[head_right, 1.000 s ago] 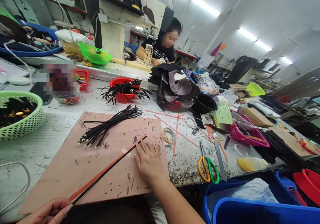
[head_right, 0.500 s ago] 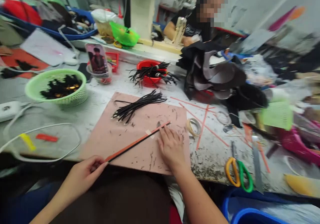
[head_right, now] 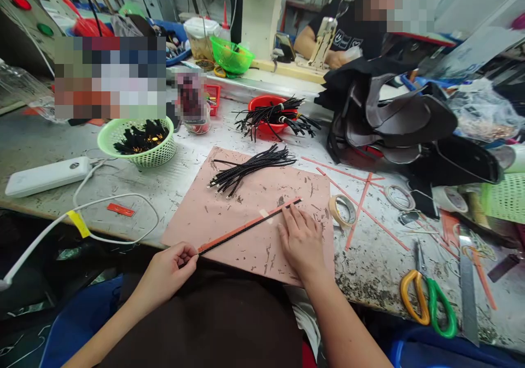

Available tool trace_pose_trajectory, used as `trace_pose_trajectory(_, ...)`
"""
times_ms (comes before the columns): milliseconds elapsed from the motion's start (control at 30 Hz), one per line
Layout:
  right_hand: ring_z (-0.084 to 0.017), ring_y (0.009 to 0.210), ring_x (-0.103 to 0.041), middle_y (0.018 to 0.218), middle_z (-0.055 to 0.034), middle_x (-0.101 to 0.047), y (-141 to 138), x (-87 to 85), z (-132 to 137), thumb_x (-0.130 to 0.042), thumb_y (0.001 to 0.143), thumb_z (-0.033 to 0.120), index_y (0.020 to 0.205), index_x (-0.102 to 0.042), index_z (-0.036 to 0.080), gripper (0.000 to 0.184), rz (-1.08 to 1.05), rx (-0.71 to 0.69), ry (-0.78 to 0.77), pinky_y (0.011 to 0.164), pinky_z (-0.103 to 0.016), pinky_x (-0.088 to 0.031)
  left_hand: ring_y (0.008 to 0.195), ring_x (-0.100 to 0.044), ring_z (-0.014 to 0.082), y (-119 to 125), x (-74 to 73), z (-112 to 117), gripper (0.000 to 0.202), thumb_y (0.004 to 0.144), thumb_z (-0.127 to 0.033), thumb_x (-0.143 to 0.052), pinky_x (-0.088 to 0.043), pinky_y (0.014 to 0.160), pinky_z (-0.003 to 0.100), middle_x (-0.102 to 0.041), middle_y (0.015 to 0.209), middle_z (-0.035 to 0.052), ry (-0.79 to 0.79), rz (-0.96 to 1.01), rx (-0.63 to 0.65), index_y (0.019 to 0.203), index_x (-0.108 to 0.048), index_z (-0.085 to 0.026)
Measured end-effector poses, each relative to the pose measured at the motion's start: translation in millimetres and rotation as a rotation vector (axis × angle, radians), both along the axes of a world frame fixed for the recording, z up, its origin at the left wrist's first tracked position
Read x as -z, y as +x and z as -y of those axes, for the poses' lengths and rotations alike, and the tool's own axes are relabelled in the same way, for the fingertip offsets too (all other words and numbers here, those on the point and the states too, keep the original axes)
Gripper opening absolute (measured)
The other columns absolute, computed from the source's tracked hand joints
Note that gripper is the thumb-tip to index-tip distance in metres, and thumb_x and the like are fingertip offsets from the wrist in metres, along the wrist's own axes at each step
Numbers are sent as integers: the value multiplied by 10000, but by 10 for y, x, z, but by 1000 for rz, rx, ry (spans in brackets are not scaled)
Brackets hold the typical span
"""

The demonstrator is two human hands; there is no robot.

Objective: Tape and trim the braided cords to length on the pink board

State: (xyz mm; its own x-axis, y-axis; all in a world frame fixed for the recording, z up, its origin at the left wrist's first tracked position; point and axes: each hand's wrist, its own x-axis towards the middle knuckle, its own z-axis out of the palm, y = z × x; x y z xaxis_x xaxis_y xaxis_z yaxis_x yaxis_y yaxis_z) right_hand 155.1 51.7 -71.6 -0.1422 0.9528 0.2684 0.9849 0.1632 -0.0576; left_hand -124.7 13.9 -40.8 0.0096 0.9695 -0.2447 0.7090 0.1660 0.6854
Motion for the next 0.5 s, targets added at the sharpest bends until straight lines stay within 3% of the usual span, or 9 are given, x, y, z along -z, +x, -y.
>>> trace_pose_trajectory(167, -289, 1069, -483, 1240, -109, -559, -43, -40, -6, -404, 867, 295, 1201, -535, 165, 382, -24, 30, -28, 878, -440, -336, 511, -538, 146, -9, -22, -18, 110, 648, -298, -495, -412, 526, 228, -574, 523, -28, -5, 55, -31, 583, -544, -225)
trace_pose_trajectory(333, -251, 1070, -508, 1215, -101, -576, 66, -74, -116, -400, 852, 243, 1211, -514, 161, 386, -153, -14, -34, 905, -407, -370, 462, -518, 152, -33, 10, -122, 219, 474, -423, -649, -409, 456, 229, -578, 464, -18, -78, 304, -207, 516, -597, -215)
trace_pose_trajectory(433, -239, 1052, -522, 1136, -143, -604, 376, -94, -227, -400, 808, 181, 1131, -554, 121, 363, -306, 149, 61, 910, -385, -383, 390, -440, 112, -43, 58, -190, 328, 392, -468, -725, -347, 367, 209, -547, 440, -32, -211, 472, -296, 538, -611, -197)
trace_pose_trajectory(500, -272, 1001, -535, 1058, -164, -619, 622, -128, -275, -442, 735, 149, 970, -614, 128, 292, -400, 305, 108, 885, -422, -386, 365, -391, 82, -14, 44, -227, 354, 402, -469, -745, -300, 344, 186, -515, 423, -50, -275, 549, -316, 568, -613, -185)
